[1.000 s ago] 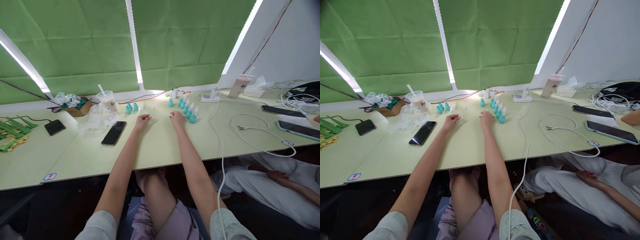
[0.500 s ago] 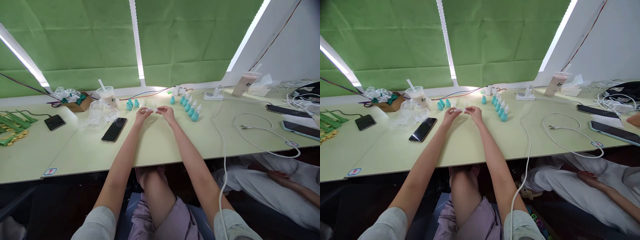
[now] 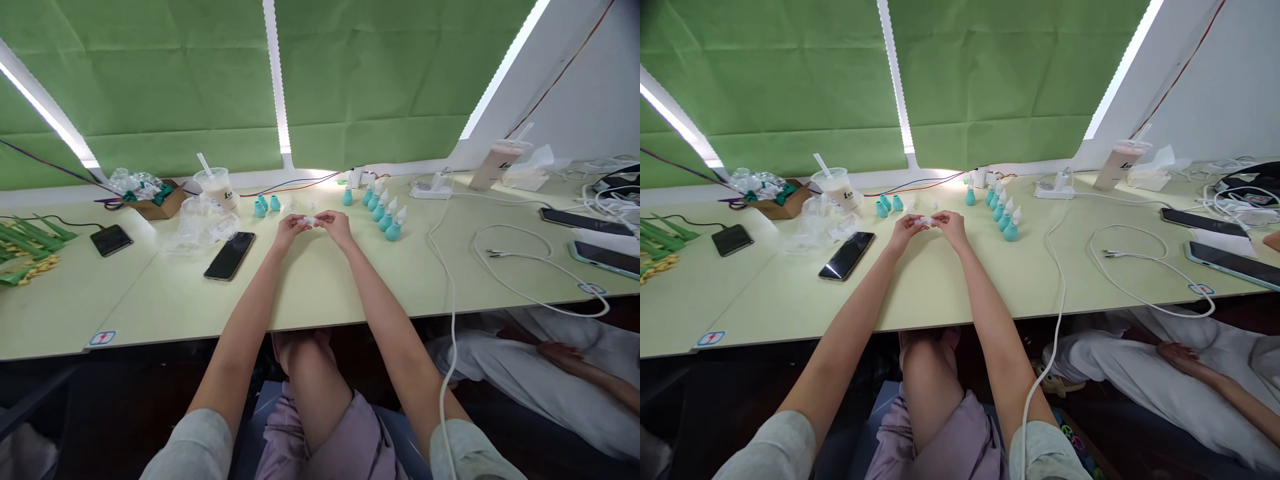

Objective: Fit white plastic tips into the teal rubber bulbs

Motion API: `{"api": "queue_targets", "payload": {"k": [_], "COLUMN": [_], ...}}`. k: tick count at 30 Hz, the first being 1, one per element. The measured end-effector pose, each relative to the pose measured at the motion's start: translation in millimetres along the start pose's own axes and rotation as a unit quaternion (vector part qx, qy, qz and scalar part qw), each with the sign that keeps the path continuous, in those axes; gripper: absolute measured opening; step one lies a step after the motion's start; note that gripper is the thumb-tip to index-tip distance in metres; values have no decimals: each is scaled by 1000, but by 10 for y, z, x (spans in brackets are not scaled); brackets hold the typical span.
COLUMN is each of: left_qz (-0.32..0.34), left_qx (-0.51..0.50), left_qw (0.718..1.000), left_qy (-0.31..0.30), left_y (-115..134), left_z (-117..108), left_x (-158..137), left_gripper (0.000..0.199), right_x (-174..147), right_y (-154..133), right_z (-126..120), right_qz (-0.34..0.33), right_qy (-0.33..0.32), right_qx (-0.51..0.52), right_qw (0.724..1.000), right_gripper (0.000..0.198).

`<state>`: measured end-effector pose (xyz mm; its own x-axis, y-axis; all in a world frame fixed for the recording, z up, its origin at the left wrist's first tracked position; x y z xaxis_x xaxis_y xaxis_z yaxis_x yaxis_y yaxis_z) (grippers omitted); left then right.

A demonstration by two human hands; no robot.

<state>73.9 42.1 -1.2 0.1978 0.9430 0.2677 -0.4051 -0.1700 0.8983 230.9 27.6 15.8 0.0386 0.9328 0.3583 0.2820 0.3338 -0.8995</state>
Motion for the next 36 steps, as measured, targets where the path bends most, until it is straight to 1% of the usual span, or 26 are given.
{"api": "queue_targets", "payload": {"k": [4, 9, 15, 20, 29, 33, 36], "left_qz": [4, 7, 0, 4, 28, 25, 19], "left_qx": [10, 32, 48, 40, 88, 119, 131], "left_qw": [1000, 999, 999, 999, 996, 992, 990], "left_qy": [6, 19, -6, -6, 19, 33, 40], "left_y": [-9, -38, -73, -83, -102, -111, -140], "left_z": [17, 17, 27, 54, 49, 27, -10], "left_x": [4, 9, -34, -52, -35, -44, -42], "left_gripper": [46, 43, 42, 43, 29, 19, 17], "right_x": [-10, -35, -90, -88, -66, -86, -107], "right_y": [0, 25, 84, 143, 158, 199, 226], "right_z": [-3, -16, -15, -3, 66, 119, 151], "right_qz": [-5, 14, 29, 28, 22, 30, 33], "right_qy": [3, 2, -32, -36, -27, -39, -42], "right_qx": [-17, -15, -1, 31, 51, 45, 35], "right_qw": [1000, 1000, 999, 999, 998, 998, 998], "right_gripper": [14, 21, 25, 32, 30, 28, 24]}}
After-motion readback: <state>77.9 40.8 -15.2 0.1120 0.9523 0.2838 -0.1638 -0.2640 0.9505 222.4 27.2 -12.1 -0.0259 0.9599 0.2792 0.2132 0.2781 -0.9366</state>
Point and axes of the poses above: each hand's wrist, its own x-axis towards the middle knuckle, its own z-axis out of the palm, y = z × x, the point moved 4 cm from there along x, towards the middle knuckle, and after that the axes turned 13 degrees about -x, right-handed, at the moved point
